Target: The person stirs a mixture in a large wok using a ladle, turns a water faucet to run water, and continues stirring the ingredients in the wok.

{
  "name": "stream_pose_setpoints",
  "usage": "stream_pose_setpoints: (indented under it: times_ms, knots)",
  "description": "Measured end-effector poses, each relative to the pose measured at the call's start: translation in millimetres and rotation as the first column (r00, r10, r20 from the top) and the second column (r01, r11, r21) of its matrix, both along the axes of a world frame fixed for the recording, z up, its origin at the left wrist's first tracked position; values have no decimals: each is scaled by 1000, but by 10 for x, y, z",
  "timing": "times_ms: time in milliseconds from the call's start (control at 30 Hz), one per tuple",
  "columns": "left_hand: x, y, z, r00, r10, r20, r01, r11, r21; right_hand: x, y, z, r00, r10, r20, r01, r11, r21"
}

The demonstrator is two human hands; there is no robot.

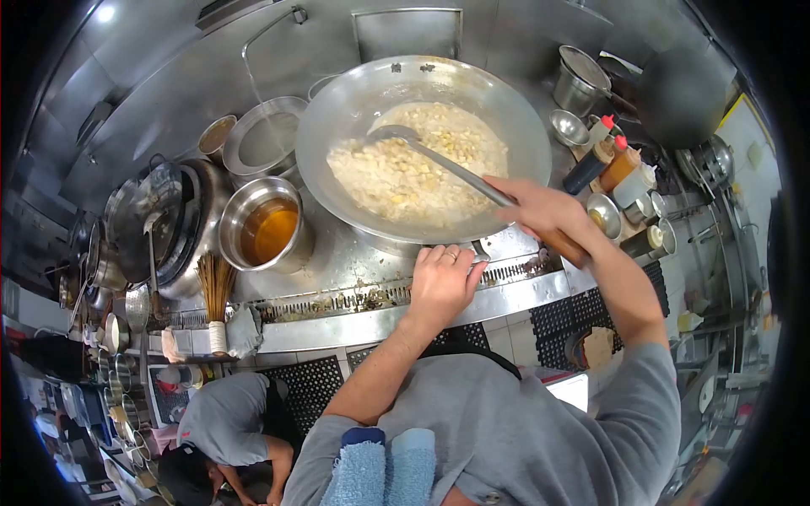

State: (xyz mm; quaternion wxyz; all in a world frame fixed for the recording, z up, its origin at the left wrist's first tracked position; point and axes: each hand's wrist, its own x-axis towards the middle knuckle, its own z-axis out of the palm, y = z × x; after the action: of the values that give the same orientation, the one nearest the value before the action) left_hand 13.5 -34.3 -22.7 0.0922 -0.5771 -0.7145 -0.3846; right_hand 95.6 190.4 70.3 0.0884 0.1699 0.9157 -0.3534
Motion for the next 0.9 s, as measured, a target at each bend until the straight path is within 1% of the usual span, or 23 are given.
stream_pose_setpoints:
  times_ms: [33, 100, 133, 200, 267, 333, 400, 433, 500, 633, 667, 767, 867, 900]
  knots:
    - [-5, 3, -8, 1000, 3, 0, -3, 1000, 5, 220, 27, -76, 981, 113, -157, -71, 966, 249]
    - [-7, 6, 0, 1000, 2, 9, -3, 1000, 24, 464, -215, 113, 987, 108, -116, -49, 905, 423]
    - [-1, -3, 2, 1000, 2, 16, -2, 1000, 30, 557, -436, 476, 997, -40, 60, 15, 930, 367]
    - [-1, -8, 3, 1000, -4, 21, 3, 999, 41, 790, -522, 653, 990, -99, 98, 57, 929, 365]
    - [-17, -5, 2, 1000, -10, 20, 9, 999, 46, 1031, -542, 896, 990, -91, 104, 63, 966, 249]
    - [-22, 3, -6, 1000, -19, 18, 18, 999, 45, 1069, -553, 1024, 972, -133, 194, 101, 981, 167]
    - [-29, 13, 0, 1000, -15, 12, 14, 998, 67, 1019, -571, 1087, 906, -213, 365, 176, 975, 133]
    - [-26, 15, 1, 1000, -16, 10, 15, 997, 78, 989, -516, 998, 916, -198, 350, 141, 973, 181]
    - [-21, 11, -1, 1000, -23, 14, 22, 997, 71, 858, -323, 613, 933, -162, 322, 73, 959, 273]
    - [-30, 16, 8, 1000, -26, 14, 25, 997, 70, 330, -141, 229, 963, -147, 226, 100, 973, 208]
    - [-25, 24, 4, 1000, -24, 12, 23, 997, 77, 247, -102, 175, 971, -140, 194, 103, 977, 188]
    - [-23, 25, 11, 1000, -19, 5, 18, 997, 80, 148, -61, 116, 971, -159, 179, 131, 979, 158]
    - [-11, 18, 27, 1000, -15, 9, 14, 997, 70, 458, -49, 120, 983, -128, 132, 105, 980, 171]
    - [-10, 17, 32, 1000, -13, 12, 12, 997, 74, 569, -77, 198, 976, -134, 174, 106, 981, 166]
